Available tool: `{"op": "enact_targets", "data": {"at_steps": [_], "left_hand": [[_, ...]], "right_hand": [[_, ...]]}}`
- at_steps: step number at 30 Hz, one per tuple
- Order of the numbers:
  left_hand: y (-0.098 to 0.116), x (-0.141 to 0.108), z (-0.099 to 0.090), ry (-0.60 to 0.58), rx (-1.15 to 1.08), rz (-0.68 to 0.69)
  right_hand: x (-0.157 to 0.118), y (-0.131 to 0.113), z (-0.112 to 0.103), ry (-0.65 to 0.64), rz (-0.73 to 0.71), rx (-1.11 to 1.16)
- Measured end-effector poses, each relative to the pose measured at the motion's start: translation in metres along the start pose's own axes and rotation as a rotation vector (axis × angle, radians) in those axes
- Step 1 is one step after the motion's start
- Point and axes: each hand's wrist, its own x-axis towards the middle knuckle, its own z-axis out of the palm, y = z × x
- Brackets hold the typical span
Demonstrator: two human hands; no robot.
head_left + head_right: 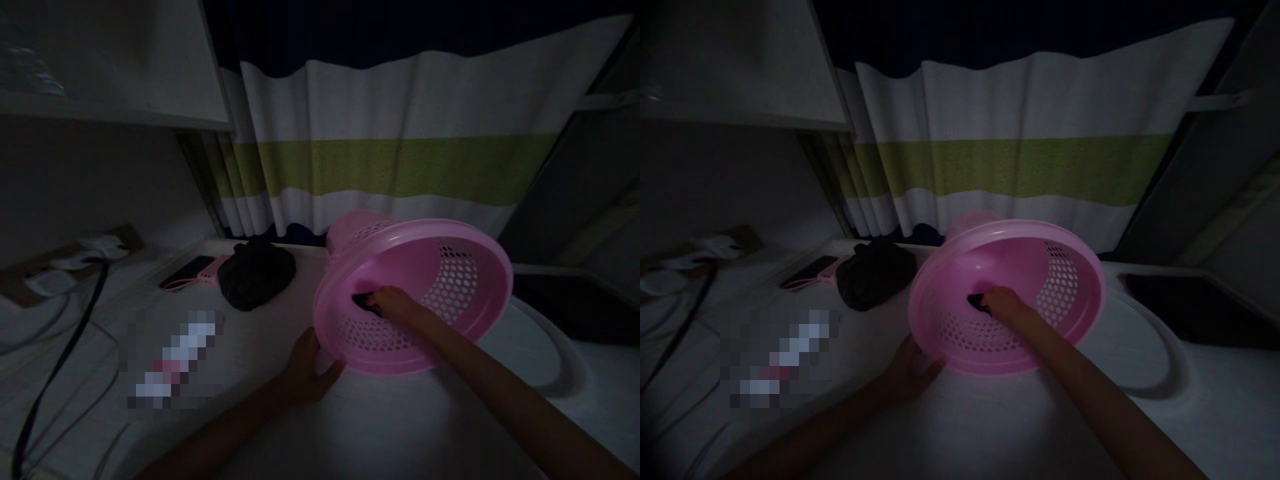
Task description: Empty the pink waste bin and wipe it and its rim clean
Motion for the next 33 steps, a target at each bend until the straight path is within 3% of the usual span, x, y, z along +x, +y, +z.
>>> {"op": "enact_targets", "data": {"at_steps": [11, 15, 23, 29, 33], "left_hand": [[-0.003, 0.011, -0.007, 0.163, -0.026, 0.014], [-0.004, 0.012, -0.007, 0.172, -0.031, -0.098], [-0.014, 0.002, 0.0, 0.002, -0.203, -0.359], [-0.008, 0.007, 0.002, -0.297, -0.238, -0.315], [-0.007, 0.007, 0.003, -0.306, -0.105, -0.306]], "right_hand": [[0.064, 0.02, 0.0, 0.043, 0.109, -0.002], [0.082, 0.024, 0.007, 0.107, 0.176, -0.01], [0.101, 0.022, 0.02, 0.143, 0.308, -0.005], [0.097, 0.02, 0.019, 0.156, 0.309, 0.006], [0.087, 0.018, 0.014, 0.135, 0.234, 0.01]]}}
